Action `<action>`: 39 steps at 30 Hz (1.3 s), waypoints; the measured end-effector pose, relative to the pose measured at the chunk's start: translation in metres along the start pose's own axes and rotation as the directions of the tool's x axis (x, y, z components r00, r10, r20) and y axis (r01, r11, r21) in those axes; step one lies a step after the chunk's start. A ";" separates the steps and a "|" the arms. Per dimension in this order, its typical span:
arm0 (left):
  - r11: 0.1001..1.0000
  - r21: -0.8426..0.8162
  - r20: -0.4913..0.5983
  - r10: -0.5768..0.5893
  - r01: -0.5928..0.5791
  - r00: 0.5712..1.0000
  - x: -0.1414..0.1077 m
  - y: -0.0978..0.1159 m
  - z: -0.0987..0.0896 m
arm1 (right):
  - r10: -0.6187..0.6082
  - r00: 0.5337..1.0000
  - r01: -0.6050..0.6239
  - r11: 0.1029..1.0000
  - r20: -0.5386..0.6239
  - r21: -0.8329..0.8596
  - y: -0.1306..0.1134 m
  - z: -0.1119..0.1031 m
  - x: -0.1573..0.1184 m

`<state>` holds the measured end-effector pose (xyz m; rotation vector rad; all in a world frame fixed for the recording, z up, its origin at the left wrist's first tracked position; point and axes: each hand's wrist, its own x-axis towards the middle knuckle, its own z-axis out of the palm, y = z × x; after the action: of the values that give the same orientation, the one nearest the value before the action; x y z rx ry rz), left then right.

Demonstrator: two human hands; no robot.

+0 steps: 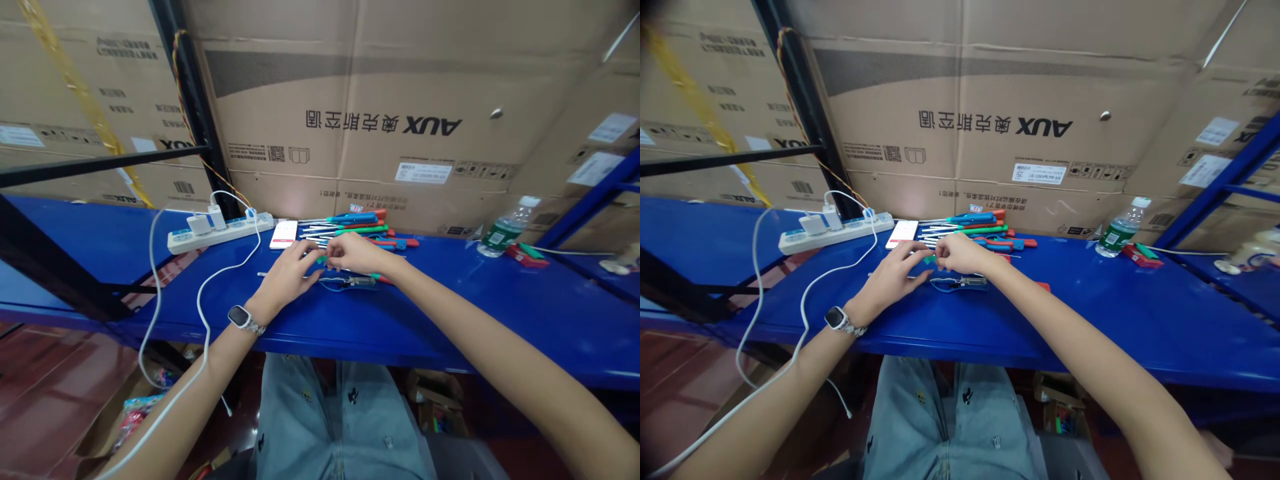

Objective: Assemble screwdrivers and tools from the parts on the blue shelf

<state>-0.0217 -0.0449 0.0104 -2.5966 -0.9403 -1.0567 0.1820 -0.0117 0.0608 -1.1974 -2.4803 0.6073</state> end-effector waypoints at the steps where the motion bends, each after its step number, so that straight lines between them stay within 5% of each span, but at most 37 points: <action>1: 0.999 0.034 0.021 0.028 -0.029 0.999 0.003 0.003 0.001 | 0.011 1.000 -0.012 0.997 0.005 0.081 0.002 -0.001 -0.008; 5: 0.999 0.044 0.089 0.015 -0.019 0.996 0.013 0.016 0.008 | 0.045 0.998 -0.023 0.934 -0.054 0.358 0.014 0.000 -0.035; 12: 0.909 -0.285 0.230 -0.242 0.303 0.943 0.020 0.037 0.015 | 0.090 0.971 0.060 0.801 -0.219 0.596 0.031 0.020 -0.050; 15: 0.890 -0.299 0.231 -0.282 0.344 0.931 0.021 0.037 0.015 | 0.085 0.946 0.067 0.891 -0.311 0.449 0.031 0.028 -0.058; 17: 0.879 -0.309 0.196 -0.316 0.364 0.928 0.018 0.034 0.013 | -0.024 0.920 0.106 0.976 -0.391 0.191 0.030 0.029 -0.070; 19: 0.860 -0.335 0.172 -0.345 0.384 0.923 0.012 0.032 0.012 | -0.184 0.921 0.141 0.979 -0.345 -0.146 0.029 0.029 -0.085; 22: 0.836 -0.367 0.149 -0.380 0.408 0.913 0.004 0.032 0.011 | -0.250 0.948 0.150 0.895 -0.195 -0.421 0.030 0.031 -0.104; 31: 0.808 -0.412 0.125 -0.408 0.421 0.904 0.003 0.032 0.010 | -0.243 0.961 0.170 0.897 -0.135 -0.409 0.035 0.036 -0.105; 39: 0.595 -0.610 0.255 -0.478 0.524 0.840 0.002 0.017 0.021 | -0.215 0.961 0.145 0.926 -0.173 -0.349 0.035 0.037 -0.108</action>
<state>0.0019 -0.0492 -0.0028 -2.9860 -1.6477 -1.7335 0.2529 -0.0866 0.0003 -1.0591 -2.5349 0.0063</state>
